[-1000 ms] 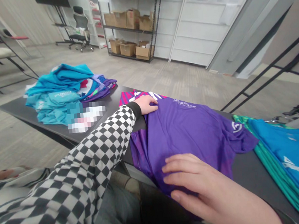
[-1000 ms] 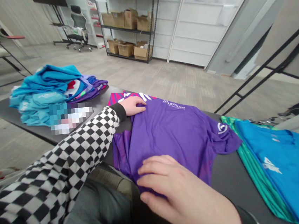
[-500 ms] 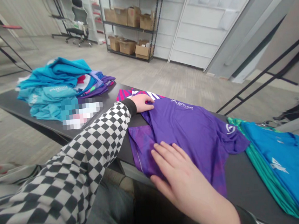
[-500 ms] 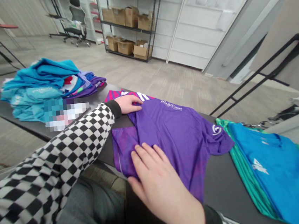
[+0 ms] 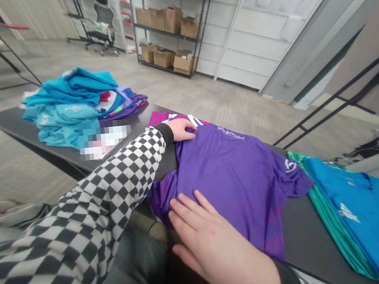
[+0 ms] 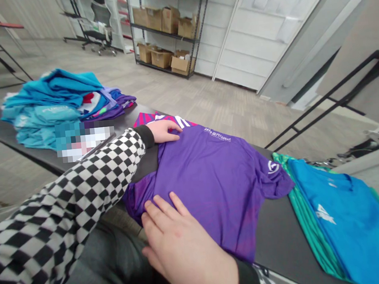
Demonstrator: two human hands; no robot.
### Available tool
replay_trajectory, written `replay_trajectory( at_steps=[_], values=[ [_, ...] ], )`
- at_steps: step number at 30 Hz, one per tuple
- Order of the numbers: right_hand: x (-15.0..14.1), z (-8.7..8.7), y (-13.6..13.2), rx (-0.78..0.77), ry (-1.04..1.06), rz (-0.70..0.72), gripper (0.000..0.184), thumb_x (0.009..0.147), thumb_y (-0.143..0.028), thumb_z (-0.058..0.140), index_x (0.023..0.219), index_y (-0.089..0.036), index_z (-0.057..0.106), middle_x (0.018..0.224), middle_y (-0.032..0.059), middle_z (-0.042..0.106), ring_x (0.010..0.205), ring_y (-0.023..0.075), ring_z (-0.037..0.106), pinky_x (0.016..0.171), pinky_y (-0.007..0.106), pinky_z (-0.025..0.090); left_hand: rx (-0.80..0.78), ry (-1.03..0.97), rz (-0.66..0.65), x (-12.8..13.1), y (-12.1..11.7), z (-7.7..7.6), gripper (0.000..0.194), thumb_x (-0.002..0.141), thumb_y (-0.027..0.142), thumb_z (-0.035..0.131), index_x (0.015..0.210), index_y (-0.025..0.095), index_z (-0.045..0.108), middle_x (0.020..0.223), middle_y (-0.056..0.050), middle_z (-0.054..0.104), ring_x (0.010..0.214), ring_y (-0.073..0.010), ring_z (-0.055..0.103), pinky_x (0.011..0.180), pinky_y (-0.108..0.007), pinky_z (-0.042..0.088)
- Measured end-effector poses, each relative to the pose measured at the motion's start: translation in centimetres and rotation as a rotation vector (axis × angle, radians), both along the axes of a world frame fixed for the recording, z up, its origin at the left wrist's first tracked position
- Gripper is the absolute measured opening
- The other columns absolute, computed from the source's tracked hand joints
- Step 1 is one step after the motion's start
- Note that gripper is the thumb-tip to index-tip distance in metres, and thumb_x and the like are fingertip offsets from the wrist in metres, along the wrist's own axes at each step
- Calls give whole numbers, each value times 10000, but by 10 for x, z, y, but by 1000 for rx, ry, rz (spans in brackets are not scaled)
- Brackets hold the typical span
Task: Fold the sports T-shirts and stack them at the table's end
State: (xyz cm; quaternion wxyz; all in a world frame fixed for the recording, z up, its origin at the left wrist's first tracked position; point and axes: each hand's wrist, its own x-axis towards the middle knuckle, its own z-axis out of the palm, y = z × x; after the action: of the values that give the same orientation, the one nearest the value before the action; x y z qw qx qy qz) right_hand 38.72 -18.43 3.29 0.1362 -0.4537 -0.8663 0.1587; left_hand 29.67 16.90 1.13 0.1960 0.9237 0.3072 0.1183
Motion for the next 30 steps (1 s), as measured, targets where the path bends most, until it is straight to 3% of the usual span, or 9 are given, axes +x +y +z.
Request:
replay_trajectory(
  at_steps=[3, 5, 11, 17, 18, 23, 25, 28, 30],
  values=[
    [-3, -4, -2, -111, 40, 354, 242, 1161, -437, 695, 1057, -238, 788, 1111, 6, 874, 1312, 197, 774, 1482, 460, 168, -10, 5, 3, 0, -1, 1, 494, 971, 466, 735, 1408, 269, 855, 1490, -21, 807, 1390, -260, 736, 1283, -293, 499],
    [-5, -1, -2, -140, 108, 463, 263, 1178, -429, 673, 1003, -257, 768, 990, -45, 858, 1088, 127, 813, 1457, 360, 218, -14, 7, -5, 1, 0, 0, 508, 974, 474, 728, 1420, 267, 849, 1487, -20, 807, 1388, -253, 737, 1282, -279, 495],
    [-35, -9, 11, 62, 73, -115, 358, 1147, -339, 649, 1451, -168, 732, 1601, 178, 721, 1581, 321, 604, 1451, 574, 296, -11, -6, -21, 6, 3, -5, 483, 958, 445, 734, 1385, 262, 864, 1472, -29, 815, 1392, -253, 739, 1282, -277, 491],
    [-46, -14, 15, -254, 207, 574, 172, 1166, -344, 639, 1101, -315, 796, 1088, -110, 872, 1077, 82, 821, 1382, 276, 364, -1, -40, -57, 4, 5, -7, 483, 969, 433, 728, 1395, 248, 862, 1473, -35, 817, 1370, -266, 751, 1263, -292, 516],
    [-43, -9, 14, -243, 243, 539, 173, 1173, -363, 630, 1151, -308, 793, 1135, -93, 878, 1089, 87, 821, 1398, 287, 341, 3, -48, -62, 4, 5, -7, 475, 967, 429, 730, 1385, 252, 866, 1478, -32, 815, 1371, -266, 750, 1265, -289, 513],
    [-41, -2, 10, 11, 121, -165, 421, 1171, -348, 598, 1522, -136, 695, 1656, 201, 681, 1611, 322, 583, 1467, 573, 244, 1, -39, -54, 8, 5, -8, 449, 956, 422, 740, 1358, 277, 876, 1455, -16, 826, 1364, -254, 752, 1251, -267, 509],
    [-46, -10, 9, -41, 56, -3, 337, 1144, -390, 671, 1384, -173, 766, 1546, 149, 767, 1571, 312, 623, 1470, 552, 241, -2, -32, -45, 9, 5, -8, 451, 952, 418, 746, 1363, 281, 873, 1461, -7, 823, 1372, -252, 747, 1250, -265, 506],
    [-51, -18, 8, -192, 119, 483, 210, 1140, -468, 715, 1073, -287, 796, 1128, -59, 879, 1223, 154, 807, 1439, 353, 288, 8, -34, -53, 9, 3, -6, 453, 962, 408, 740, 1374, 270, 867, 1477, -12, 817, 1377, -246, 743, 1258, -260, 495],
    [-50, -15, 9, -193, 188, 489, 233, 1174, -465, 663, 1094, -286, 788, 1098, -60, 873, 1125, 124, 820, 1419, 316, 311, 15, -19, -68, 10, 3, -5, 474, 977, 401, 724, 1403, 240, 855, 1481, -31, 814, 1377, -238, 741, 1260, -254, 489]
  ],
)
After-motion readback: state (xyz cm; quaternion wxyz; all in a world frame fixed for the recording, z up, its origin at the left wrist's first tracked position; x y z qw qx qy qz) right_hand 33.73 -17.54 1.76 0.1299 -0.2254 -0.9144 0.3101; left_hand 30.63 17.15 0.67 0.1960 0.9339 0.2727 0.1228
